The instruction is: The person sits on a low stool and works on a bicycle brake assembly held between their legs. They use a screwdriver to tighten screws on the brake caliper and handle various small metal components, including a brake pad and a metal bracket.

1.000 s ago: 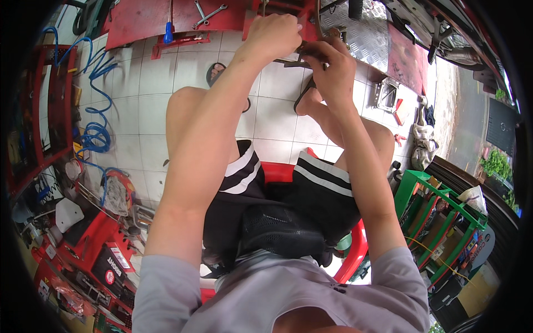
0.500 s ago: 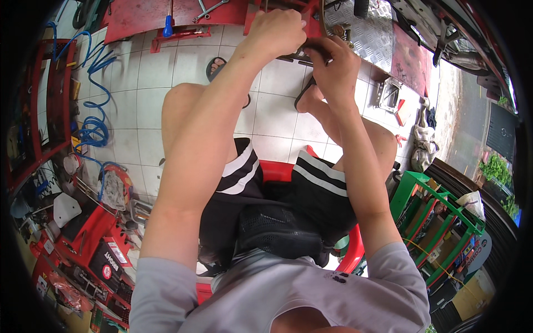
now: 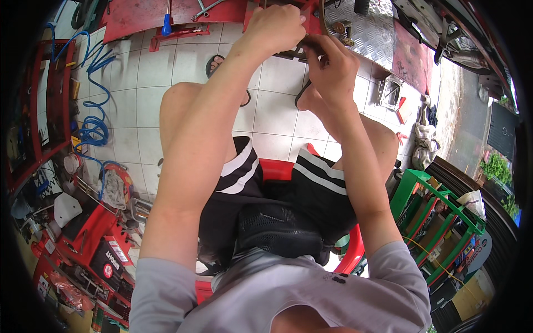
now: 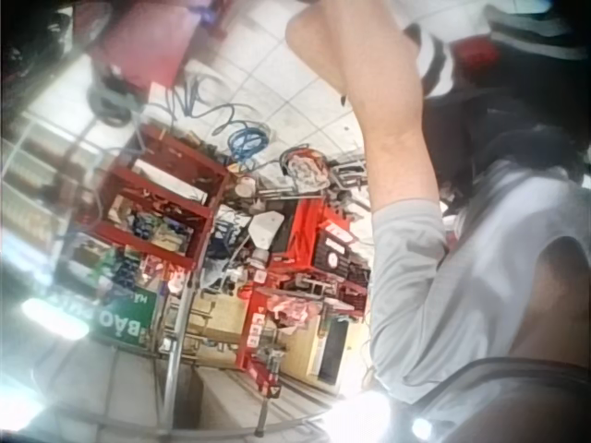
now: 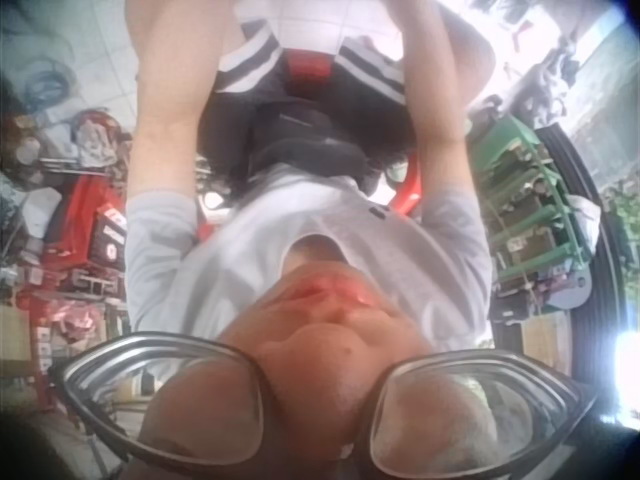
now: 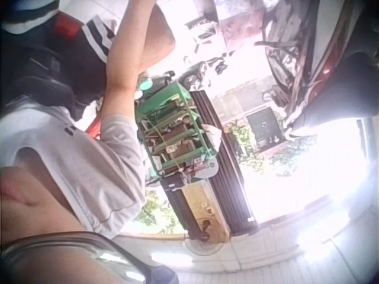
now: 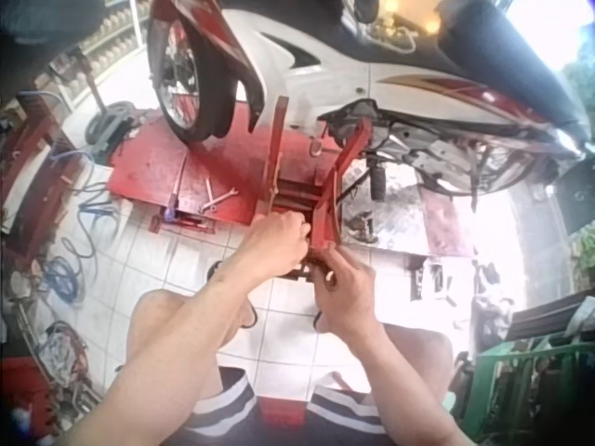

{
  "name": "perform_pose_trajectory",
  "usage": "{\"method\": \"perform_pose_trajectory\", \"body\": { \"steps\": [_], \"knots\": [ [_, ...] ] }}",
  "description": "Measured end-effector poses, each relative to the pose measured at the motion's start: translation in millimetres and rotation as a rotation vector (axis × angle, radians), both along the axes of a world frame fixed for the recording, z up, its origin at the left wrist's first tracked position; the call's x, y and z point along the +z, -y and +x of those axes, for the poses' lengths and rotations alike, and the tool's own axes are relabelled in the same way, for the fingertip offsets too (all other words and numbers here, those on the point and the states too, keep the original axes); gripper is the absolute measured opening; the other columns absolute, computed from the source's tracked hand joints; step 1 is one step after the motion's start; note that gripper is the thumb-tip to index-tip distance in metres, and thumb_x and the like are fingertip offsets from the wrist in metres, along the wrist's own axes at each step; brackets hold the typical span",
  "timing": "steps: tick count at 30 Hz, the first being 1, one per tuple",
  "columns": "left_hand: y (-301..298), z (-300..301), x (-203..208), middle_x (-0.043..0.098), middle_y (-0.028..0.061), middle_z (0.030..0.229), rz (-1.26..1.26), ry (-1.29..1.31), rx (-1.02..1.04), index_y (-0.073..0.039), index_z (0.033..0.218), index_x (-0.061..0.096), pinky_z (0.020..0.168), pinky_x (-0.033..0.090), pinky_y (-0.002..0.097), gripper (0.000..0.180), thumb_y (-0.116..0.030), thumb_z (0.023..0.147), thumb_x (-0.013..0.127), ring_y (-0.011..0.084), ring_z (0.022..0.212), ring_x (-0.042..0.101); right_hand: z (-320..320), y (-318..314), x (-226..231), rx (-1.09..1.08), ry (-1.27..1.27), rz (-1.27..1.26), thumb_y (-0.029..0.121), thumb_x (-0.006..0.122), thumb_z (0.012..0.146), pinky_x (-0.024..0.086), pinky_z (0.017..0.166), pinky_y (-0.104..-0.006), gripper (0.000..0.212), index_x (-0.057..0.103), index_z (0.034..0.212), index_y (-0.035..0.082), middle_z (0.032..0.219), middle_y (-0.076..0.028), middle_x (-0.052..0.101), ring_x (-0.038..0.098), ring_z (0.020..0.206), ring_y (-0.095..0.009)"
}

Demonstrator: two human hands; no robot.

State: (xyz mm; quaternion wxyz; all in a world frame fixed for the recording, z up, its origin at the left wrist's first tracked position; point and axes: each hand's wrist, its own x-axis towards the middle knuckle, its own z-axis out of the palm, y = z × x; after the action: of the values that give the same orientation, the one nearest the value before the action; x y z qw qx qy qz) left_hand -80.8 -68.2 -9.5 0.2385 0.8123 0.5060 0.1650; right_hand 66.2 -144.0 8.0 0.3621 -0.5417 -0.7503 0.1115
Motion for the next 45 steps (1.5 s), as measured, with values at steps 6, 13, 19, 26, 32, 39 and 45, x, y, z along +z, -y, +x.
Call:
{"method": "perform_pose_trajectory", "body": {
  "steps": [6,13,19,26,32,39,45],
  "knots": [
    [0,2,8,0.068,0.0201,0.089,-0.022,0.047,0.076,-0.002,0.085,0.068,0.079,0.050,0.0504,0.024,-0.019,0.087,0.050,0.0374,0.087,0.067,-2,0,-7,0.003,-0.020,0.140,-0.001,0.068,0.077,0.050,0.051,-0.0304,0.021,0.070,0.096,0.009,0.076,-0.005,0.062,0.061,0.057,-0.019],
    [2,0,11,0.068,0.0232,0.088,-0.034,0.107,0.106,0.001,0.086,0.068,0.080,0.051,0.0505,0.026,-0.020,0.088,0.052,0.0395,0.087,0.067,-3,2,-11,0.013,-0.046,0.172,-0.003,0.069,0.076,0.052,0.054,-0.0311,0.023,0.069,0.096,0.009,0.082,-0.006,0.065,0.064,0.062,-0.021],
    [3,1,17,0.067,0.0264,0.087,-0.088,0.135,0.160,0.003,0.085,0.067,0.081,0.051,0.0504,0.026,-0.019,0.087,0.053,0.0406,0.088,0.066,-1,2,-9,-0.026,0.024,0.170,-0.001,0.070,0.077,0.052,0.055,-0.0329,0.021,0.068,0.096,0.009,0.083,-0.006,0.064,0.064,0.065,-0.025],
    [3,-1,16,0.068,0.0258,0.086,-0.050,0.129,0.102,0.003,0.085,0.067,0.080,0.051,0.0500,0.026,-0.018,0.087,0.052,0.0402,0.088,0.066,1,-2,-6,-0.023,0.021,0.211,0.000,0.069,0.079,0.052,0.055,-0.0337,0.018,0.068,0.095,0.008,0.084,-0.006,0.064,0.064,0.066,-0.024],
    [3,2,18,0.067,0.0271,0.086,-0.068,0.137,0.155,0.004,0.085,0.067,0.080,0.050,0.0497,0.027,-0.019,0.088,0.052,0.0401,0.089,0.066,2,-2,-4,-0.037,0.011,0.137,0.002,0.073,0.075,0.050,0.053,-0.0294,0.015,0.070,0.089,0.007,0.078,-0.005,0.066,0.065,0.061,-0.019],
    [4,3,21,0.067,0.0271,0.086,-0.099,0.117,0.162,0.004,0.086,0.067,0.081,0.051,0.0494,0.026,-0.017,0.088,0.052,0.0401,0.089,0.067,1,-6,-2,-0.041,-0.048,0.104,0.002,0.073,0.077,0.047,0.050,-0.0285,0.013,0.068,0.088,0.006,0.075,-0.006,0.064,0.061,0.055,-0.018],
    [1,1,11,0.067,0.0281,0.086,-0.023,0.125,0.096,0.005,0.085,0.067,0.080,0.051,0.0494,0.027,-0.017,0.088,0.053,0.0406,0.088,0.067,0,-9,-4,0.003,-0.031,0.109,0.001,0.073,0.074,0.048,0.051,-0.0285,0.018,0.070,0.092,0.006,0.074,-0.006,0.063,0.062,0.057,-0.018]
  ]
}}
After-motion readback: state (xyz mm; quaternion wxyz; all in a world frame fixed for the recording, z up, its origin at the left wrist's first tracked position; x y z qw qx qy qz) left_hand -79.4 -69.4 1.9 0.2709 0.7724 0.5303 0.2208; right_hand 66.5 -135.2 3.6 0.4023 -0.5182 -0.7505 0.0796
